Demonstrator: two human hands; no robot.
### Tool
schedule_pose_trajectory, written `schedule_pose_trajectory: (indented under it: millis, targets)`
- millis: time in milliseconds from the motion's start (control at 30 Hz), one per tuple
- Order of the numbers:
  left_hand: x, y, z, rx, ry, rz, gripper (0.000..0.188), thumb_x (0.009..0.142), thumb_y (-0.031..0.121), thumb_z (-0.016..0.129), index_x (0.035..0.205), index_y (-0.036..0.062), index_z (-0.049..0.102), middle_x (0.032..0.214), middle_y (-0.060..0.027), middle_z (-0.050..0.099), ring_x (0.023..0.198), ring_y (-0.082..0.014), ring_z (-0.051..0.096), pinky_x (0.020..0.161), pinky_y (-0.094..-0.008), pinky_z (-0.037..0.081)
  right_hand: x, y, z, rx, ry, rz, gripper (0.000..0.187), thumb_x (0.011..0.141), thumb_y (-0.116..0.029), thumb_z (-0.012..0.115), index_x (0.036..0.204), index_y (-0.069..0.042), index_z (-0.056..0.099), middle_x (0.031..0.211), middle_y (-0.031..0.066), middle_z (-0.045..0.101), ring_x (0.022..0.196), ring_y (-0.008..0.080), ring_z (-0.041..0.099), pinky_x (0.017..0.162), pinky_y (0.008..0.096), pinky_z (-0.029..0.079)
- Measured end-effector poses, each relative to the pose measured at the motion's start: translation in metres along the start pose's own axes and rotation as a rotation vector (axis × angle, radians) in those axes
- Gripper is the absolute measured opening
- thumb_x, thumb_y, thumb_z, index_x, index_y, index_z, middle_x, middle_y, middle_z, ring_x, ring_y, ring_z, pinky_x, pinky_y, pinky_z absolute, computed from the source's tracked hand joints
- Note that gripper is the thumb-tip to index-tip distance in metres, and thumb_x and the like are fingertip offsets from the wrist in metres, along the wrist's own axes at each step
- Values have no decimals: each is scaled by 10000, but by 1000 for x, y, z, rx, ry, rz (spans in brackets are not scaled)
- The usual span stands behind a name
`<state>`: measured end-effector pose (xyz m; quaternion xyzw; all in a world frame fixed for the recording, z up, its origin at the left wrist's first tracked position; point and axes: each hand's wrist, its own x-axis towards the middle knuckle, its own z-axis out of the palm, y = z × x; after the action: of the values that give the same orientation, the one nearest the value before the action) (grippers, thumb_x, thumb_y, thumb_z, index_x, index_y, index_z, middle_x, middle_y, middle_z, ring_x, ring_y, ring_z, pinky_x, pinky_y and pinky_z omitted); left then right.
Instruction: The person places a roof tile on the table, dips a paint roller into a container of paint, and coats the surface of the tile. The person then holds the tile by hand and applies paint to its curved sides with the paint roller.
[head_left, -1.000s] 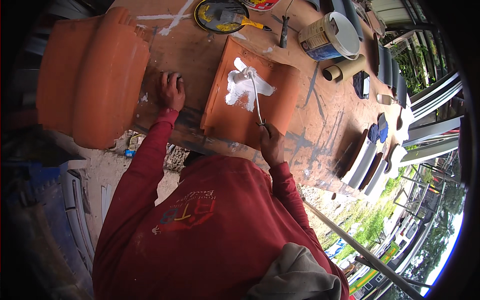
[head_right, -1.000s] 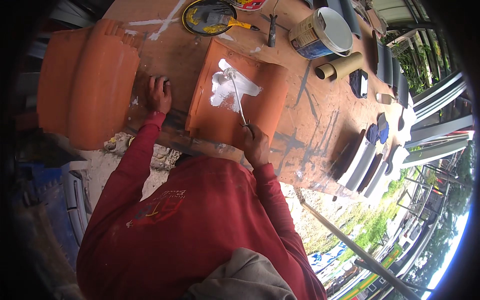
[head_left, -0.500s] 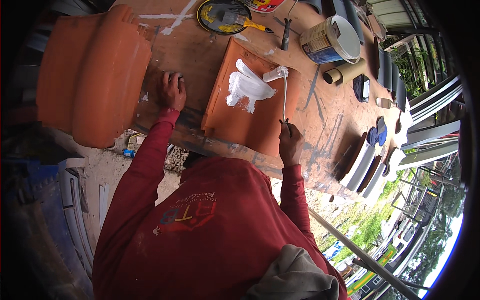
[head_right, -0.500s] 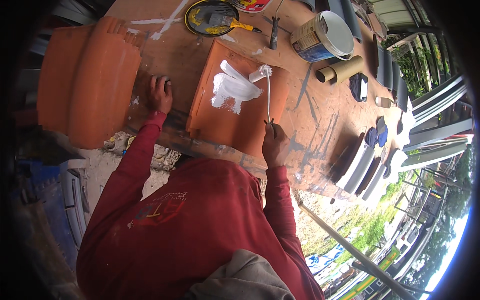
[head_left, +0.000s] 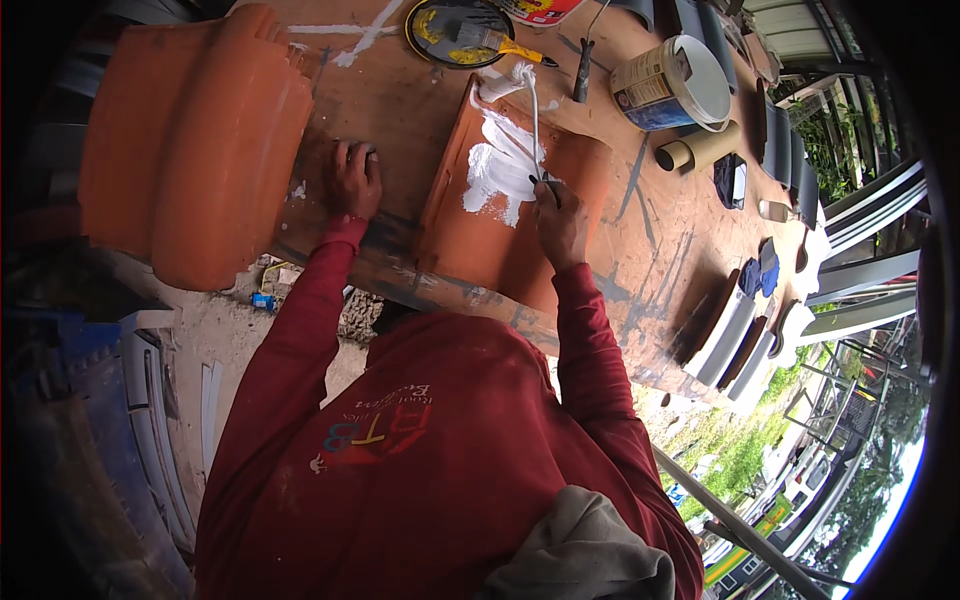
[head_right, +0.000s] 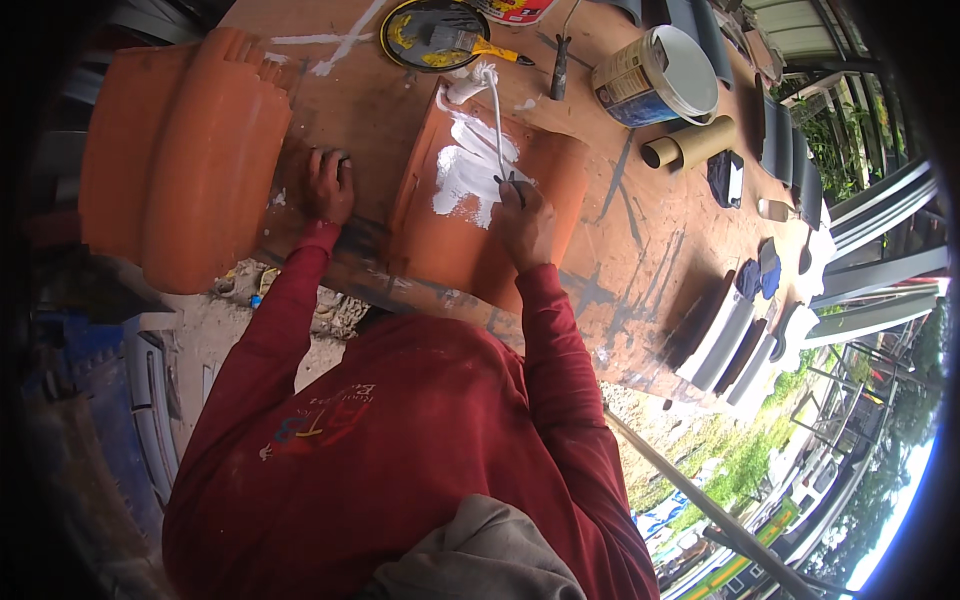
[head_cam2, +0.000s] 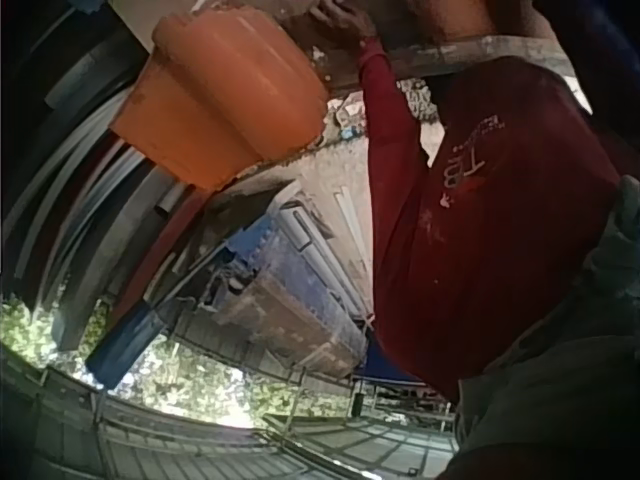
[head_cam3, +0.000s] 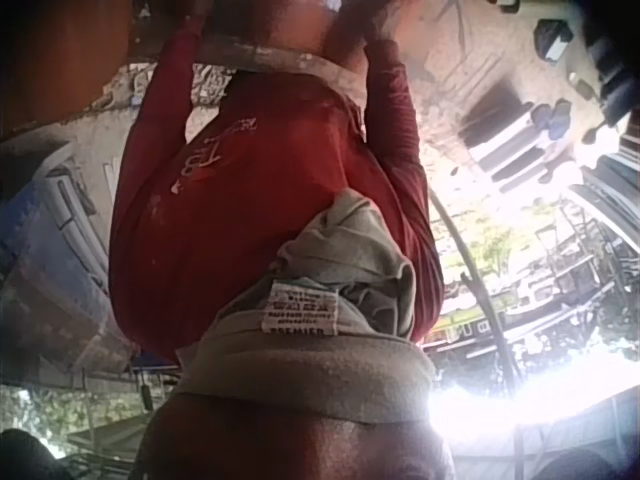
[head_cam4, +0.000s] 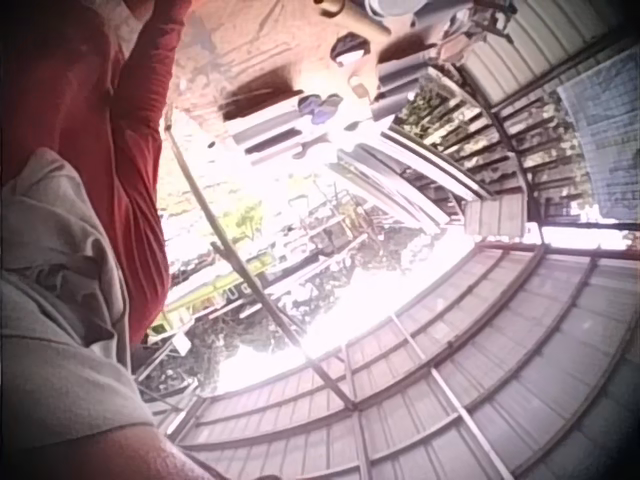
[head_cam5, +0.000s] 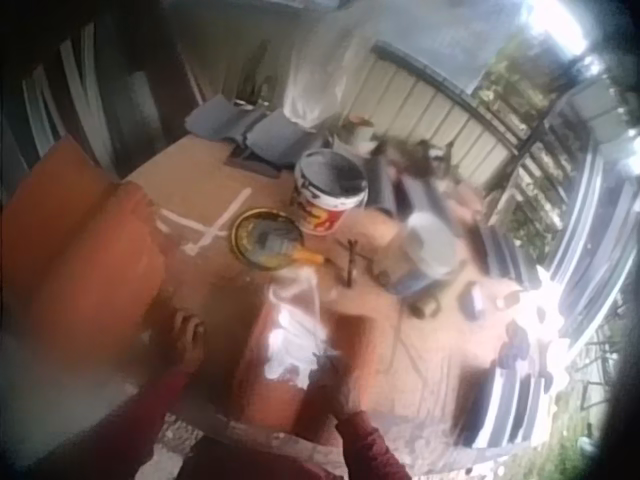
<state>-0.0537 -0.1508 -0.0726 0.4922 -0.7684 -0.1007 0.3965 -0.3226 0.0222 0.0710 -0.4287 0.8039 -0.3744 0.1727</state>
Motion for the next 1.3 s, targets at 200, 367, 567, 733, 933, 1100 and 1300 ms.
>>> schedule_pose_trajectory:
  millis: [200,367,567,733,933,1100,1300]
  targets:
    - [-1,1,-1,-25,-8,-35,201,916,177,646,1094,84,651,1158,-168,582,1068,-399,566,915,-510,452,-13,37,-53,-135,13,286,286,951,-240,623,973,23,730,727,213,658,650,335,645,642,431,487]
    - [2,3,-3,-32,15,-1,203,899,135,664,1095,84,648,1173,-169,579,1068,-407,566,902,-507,455,-24,23,-85,-300,147,214,289,951,-251,623,959,15,734,740,230,664,661,370,654,642,434,492]
    - [3,4,1,11,25,4,206,900,143,667,1095,79,647,1183,-178,577,1076,-420,560,903,-516,454,-21,4,-54,-283,84,117,262,947,-246,609,940,-11,726,798,246,679,762,420,686,668,454,520]
    - [1,0,1,56,13,22,242,938,184,663,1148,66,657,1263,-252,572,1102,-464,586,917,-512,491,-9,-11,-28,-276,54,39,248,954,-221,601,976,-2,714,820,239,684,786,424,686,667,439,515]
    - [2,6,-7,-7,-90,-55,243,950,193,647,1159,70,649,1269,-258,568,1125,-466,578,919,-506,491,-10,10,-87,-344,89,61,246,949,-234,611,942,-27,744,814,250,681,779,442,683,680,461,533]
    - [1,2,-3,9,20,-13,188,914,165,650,1087,91,645,1132,-144,586,1048,-382,576,888,-490,464,-8,8,-127,-414,37,52,217,923,-209,663,972,-14,745,811,219,702,745,384,700,679,406,536]
    - [1,4,-2,43,-5,-30,187,913,166,653,1087,97,650,1171,-148,581,1062,-398,568,912,-513,451,18,2,-161,-457,-100,-226,142,905,-158,691,998,-63,741,933,135,724,817,323,706,706,383,538]
